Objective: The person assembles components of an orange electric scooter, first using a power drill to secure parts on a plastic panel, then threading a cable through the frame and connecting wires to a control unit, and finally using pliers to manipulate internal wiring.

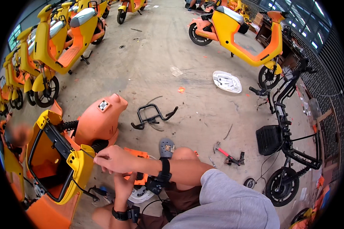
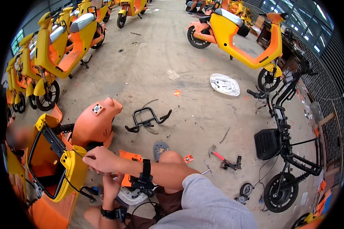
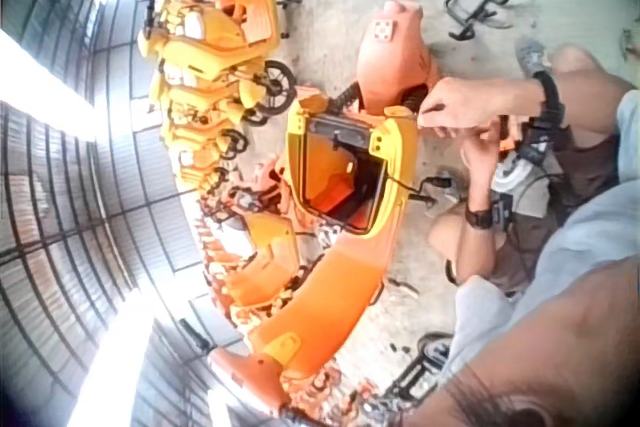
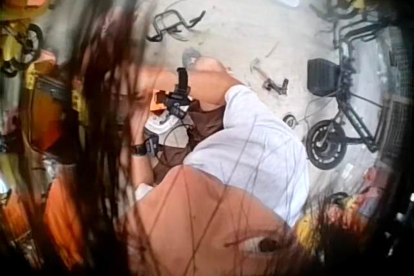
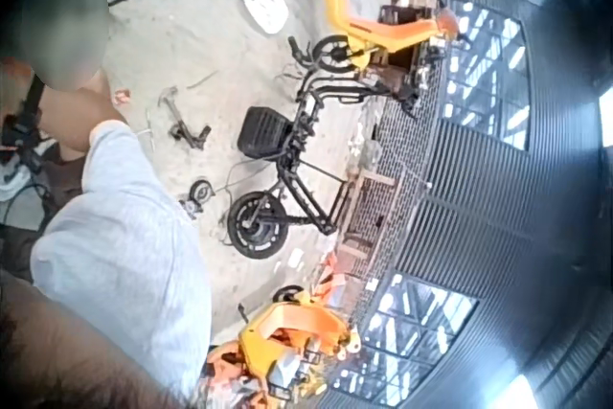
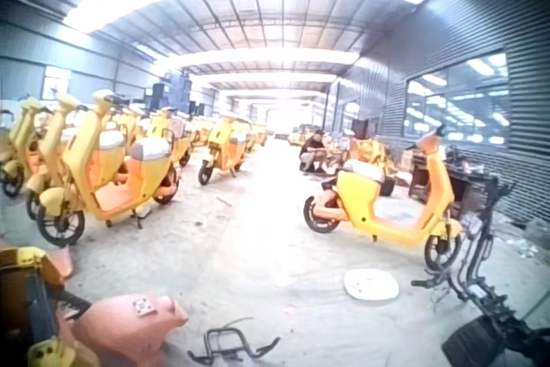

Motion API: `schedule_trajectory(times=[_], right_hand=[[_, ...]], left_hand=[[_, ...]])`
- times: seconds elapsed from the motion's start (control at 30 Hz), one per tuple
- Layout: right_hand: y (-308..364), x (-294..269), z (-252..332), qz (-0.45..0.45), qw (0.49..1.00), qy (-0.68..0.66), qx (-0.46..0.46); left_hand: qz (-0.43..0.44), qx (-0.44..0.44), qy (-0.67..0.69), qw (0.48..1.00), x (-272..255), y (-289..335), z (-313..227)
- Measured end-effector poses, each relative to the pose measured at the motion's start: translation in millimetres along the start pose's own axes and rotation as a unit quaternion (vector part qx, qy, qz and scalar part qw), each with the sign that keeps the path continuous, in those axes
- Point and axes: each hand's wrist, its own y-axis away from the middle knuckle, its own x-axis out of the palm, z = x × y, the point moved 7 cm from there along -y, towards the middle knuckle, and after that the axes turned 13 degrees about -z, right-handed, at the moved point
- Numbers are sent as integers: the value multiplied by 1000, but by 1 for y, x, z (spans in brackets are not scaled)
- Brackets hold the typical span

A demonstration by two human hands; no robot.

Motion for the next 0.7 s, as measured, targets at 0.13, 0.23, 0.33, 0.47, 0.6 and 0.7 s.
schedule_trajectory(times=[0.13, 0.23, 0.33, 0.47, 0.6, 0.7], right_hand=[[11, 2, -2, 18, 1000, 9, 2], [6, 4, -8, 20, 999, -21, 25], [0, 13, -16, 43, 999, -10, 18], [-25, -30, -65, -21, 997, -6, 74], [-39, -73, -110, -136, 985, 92, 58], [-26, -106, -209, -177, 957, 100, 207]], left_hand=[[20, 72, -14, 997, 8, 8, -9], [37, 90, -105, 990, 2, 9, -13], [-5, 143, -150, 978, -9, 12, -6], [-60, 97, -64, 991, -14, -3, -12], [-158, 49, 94, 982, -48, -7, -19], [-167, 106, 93, 976, -54, -6, -24]])
